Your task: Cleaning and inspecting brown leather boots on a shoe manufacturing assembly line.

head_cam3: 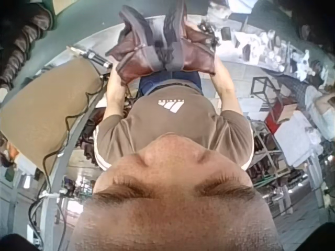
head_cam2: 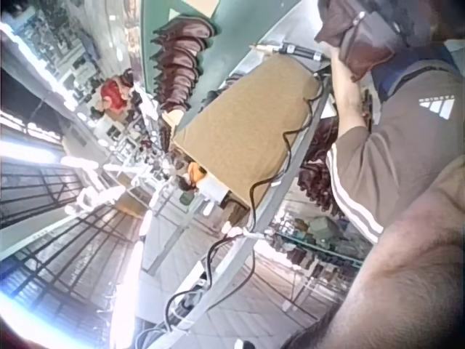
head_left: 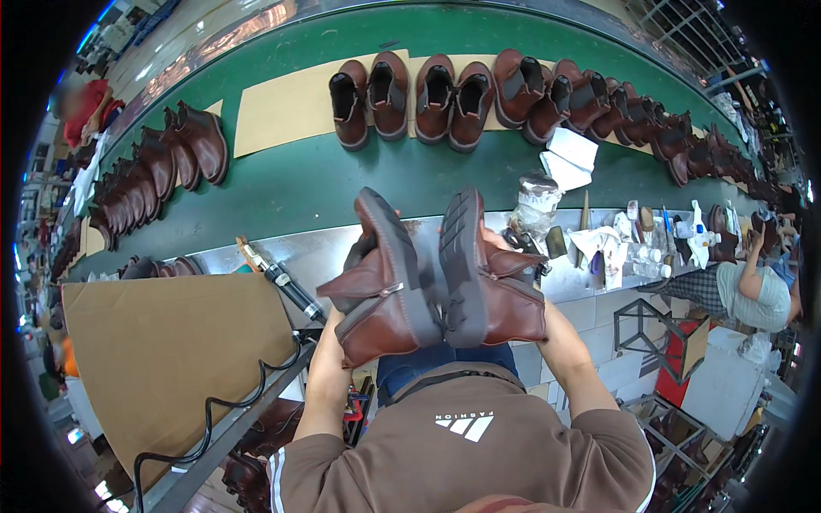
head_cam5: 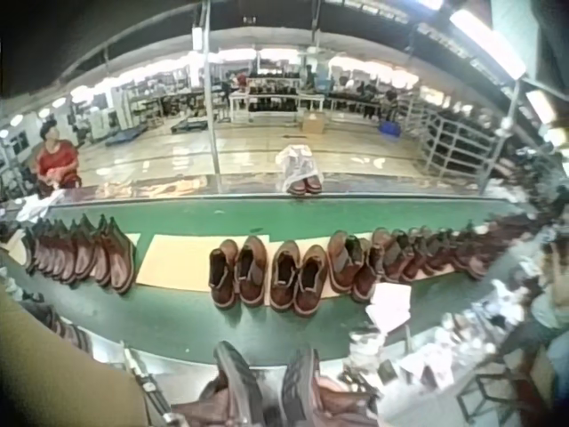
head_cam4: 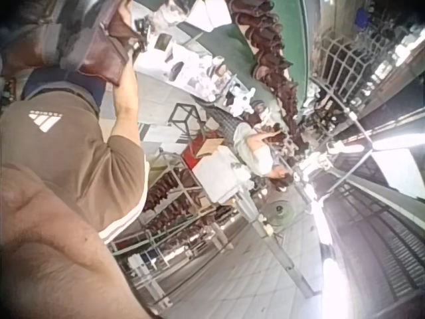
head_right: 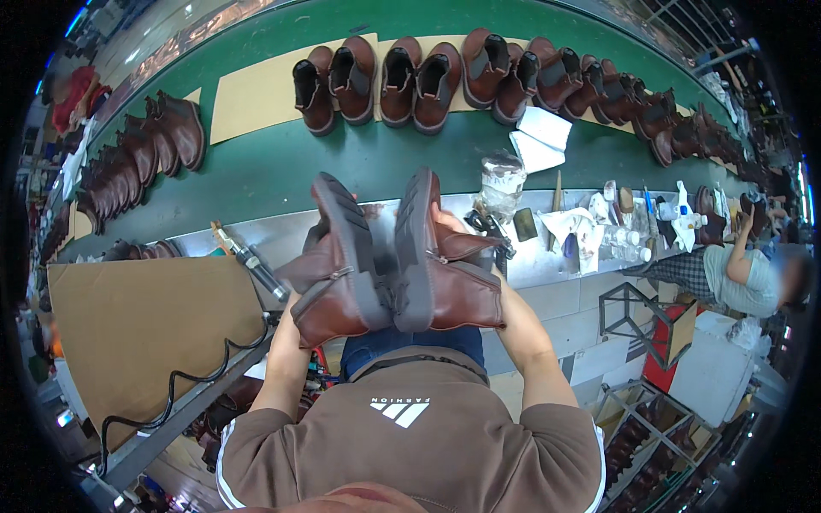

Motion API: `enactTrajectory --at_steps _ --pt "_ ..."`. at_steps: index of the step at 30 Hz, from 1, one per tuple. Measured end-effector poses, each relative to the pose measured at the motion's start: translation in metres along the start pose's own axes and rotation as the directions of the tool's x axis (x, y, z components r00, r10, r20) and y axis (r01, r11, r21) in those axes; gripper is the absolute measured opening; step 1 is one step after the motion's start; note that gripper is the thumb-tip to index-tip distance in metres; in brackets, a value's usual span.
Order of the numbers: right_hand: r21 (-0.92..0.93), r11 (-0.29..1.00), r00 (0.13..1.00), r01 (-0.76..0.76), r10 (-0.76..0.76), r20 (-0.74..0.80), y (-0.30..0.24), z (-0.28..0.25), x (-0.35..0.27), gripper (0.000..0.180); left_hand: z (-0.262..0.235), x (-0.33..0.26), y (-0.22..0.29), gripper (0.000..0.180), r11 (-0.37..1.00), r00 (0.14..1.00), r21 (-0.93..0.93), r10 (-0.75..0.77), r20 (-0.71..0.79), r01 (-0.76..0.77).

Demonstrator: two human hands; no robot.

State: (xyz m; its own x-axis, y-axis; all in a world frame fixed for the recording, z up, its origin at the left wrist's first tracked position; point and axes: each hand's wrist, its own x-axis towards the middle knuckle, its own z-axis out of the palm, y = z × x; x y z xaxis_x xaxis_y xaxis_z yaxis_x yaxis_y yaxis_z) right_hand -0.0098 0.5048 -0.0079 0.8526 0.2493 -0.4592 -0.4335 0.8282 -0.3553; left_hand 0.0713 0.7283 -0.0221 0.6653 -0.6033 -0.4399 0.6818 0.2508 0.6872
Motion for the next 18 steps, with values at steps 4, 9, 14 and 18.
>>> enactTrajectory --at_steps 4,9,14,18 --pt "-0.097 0.994 0.998 0.05 -0.054 -0.043 -0.011 0.01 -0.013 0.038 -0.042 0.042 -0.04 0.063 0.761 0.884 -0.607 0.099 0.457 0.228" --pt "-0.252 0.961 0.985 0.118 -0.145 -0.092 -0.028 0.003 -0.021 0.04 -0.001 0.024 0.002 0.059 0.676 0.833 -0.636 0.061 0.55 0.371" --pt "-0.768 0.595 0.844 0.237 -0.518 -0.141 -0.036 0.021 -0.009 0.068 -0.002 0.008 0.041 0.061 0.982 0.987 -0.111 0.156 0.048 -0.15" --pt "-0.951 -0.078 0.651 -0.298 -0.745 -0.143 0.003 0.022 0.033 0.096 -0.029 0.061 0.0 0.052 0.931 0.955 0.217 0.296 0.014 -0.292"
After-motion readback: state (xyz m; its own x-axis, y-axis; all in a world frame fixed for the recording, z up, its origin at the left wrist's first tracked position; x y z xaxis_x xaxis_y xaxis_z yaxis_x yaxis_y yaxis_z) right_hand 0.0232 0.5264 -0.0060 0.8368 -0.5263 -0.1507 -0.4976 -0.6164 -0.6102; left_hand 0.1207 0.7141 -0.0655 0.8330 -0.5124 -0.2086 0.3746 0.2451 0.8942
